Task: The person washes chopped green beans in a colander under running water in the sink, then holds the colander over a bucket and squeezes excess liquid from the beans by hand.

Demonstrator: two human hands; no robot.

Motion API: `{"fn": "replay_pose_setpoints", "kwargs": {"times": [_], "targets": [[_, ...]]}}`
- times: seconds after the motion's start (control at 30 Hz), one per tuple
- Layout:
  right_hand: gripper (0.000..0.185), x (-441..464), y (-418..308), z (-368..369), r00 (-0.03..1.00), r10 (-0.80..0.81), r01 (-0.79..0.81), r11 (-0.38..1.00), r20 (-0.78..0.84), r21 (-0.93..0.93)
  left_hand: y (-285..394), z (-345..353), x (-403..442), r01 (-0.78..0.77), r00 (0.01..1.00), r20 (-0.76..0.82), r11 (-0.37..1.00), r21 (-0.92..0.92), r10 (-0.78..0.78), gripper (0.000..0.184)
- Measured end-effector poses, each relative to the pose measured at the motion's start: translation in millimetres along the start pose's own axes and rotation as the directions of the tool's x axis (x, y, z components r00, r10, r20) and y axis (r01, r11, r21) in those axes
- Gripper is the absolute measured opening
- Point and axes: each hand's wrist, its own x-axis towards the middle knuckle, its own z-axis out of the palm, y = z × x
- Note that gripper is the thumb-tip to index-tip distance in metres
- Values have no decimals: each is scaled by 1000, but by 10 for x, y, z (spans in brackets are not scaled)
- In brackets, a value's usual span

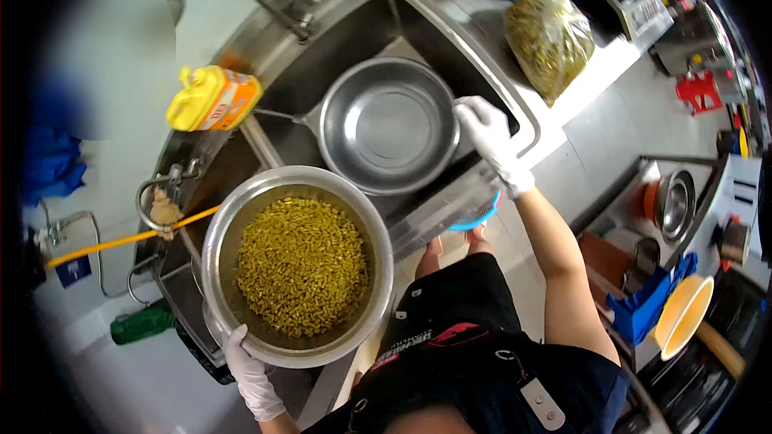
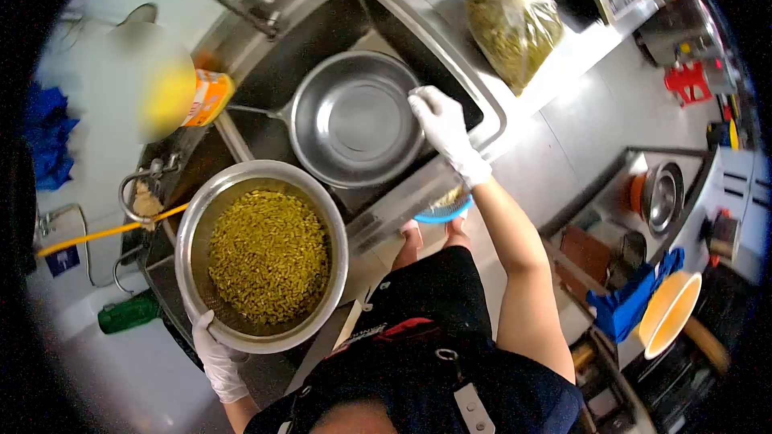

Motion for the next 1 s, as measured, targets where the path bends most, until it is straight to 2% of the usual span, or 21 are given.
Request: {"fn": "replay_pose_setpoints", "kwargs": {"times": [0.07, 0.13, 0.2, 0.27, 0.3, 0.33, 0.4, 0.43, 0.47, 0.53, 0.57, 0.67, 0.7, 0.8, 0.83, 0.93, 1.0], "targets": [[17, -354, 51, -416, 954, -115, 100, 993, -276, -68, 56, 175, -150, 96, 993, -65, 995, 22, -94, 44], [18, -701, 236, -708, 812, -113, 48, 991, -573, -126, 164, 576, -488, 88, 996, 4, 996, -10, -88, 45], [16, -959, 1045, -990, 729, 186, -145, 982, -659, 117, 89, 660, -444, 155, 986, 66, 984, -86, -150, 46], [17, -1212, 2111, -1102, 671, 433, -369, 899, -602, 236, -116, 473, -207, 57, 998, -7, 994, 94, -57, 45], [17, -1357, 2760, -1051, 625, 517, -468, 848, -584, 249, -130, 620, -275, 44, 999, 4, 997, 68, -44, 43], [18, -1502, 3404, -936, 571, 596, -561, 785, -564, 262, -138, 740, -336, 35, 999, -2, 992, 123, -34, 45], [22, -1590, 4447, -652, 643, 577, -731, 659, -504, -178, -177, 1170, -583, 74, 997, 6, 991, 109, -75, 49], [24, -1555, 4531, -584, 668, 599, -732, 637, -441, -243, -191, 1249, -643, 27, 998, -58, 963, 269, -12, 50], [28, -1482, 4515, -454, 688, 622, -725, 616, -374, -309, -290, 744, -311, 22, 997, 70, 973, 228, -39, 49], [36, -1265, 4509, -366, 720, 572, -694, 593, -392, -408, -355, 168, -55, 56, 980, -199, 944, 327, 11, 49], [47, -1087, 4556, -384, 756, 563, -653, 614, -334, -444, -405, 172, -13, 62, 973, -231, 942, 331, 17, 49], [32, -533, 4732, -456, 752, 523, -659, 617, -402, -431, -635, 704, -128, 48, 982, -188, 947, 318, 13, 49], [22, -430, 4819, -416, 750, 461, -659, 576, -474, -484, -681, 774, -137, 47, 983, -182, 947, 319, 13, 49], [17, -428, 4959, -465, 749, 541, -658, 541, -383, -523, -738, 852, -154, 47, 983, -182, 945, 325, 14, 49], [14, -476, 5348, -418, 817, 459, -575, 604, -350, -552, -761, 867, -136, 46, 983, -182, 944, 327, 16, 49], [13, -525, 5273, -583, 830, 481, -532, 533, -282, -658, -861, 931, -131, 38, 984, -174, 944, 328, 21, 48], [17, -789, 5454, -699, 838, 456, -534, 579, -298, -616, -941, 955, -137, 38, 986, -165, 944, 329, 17, 48]]}}
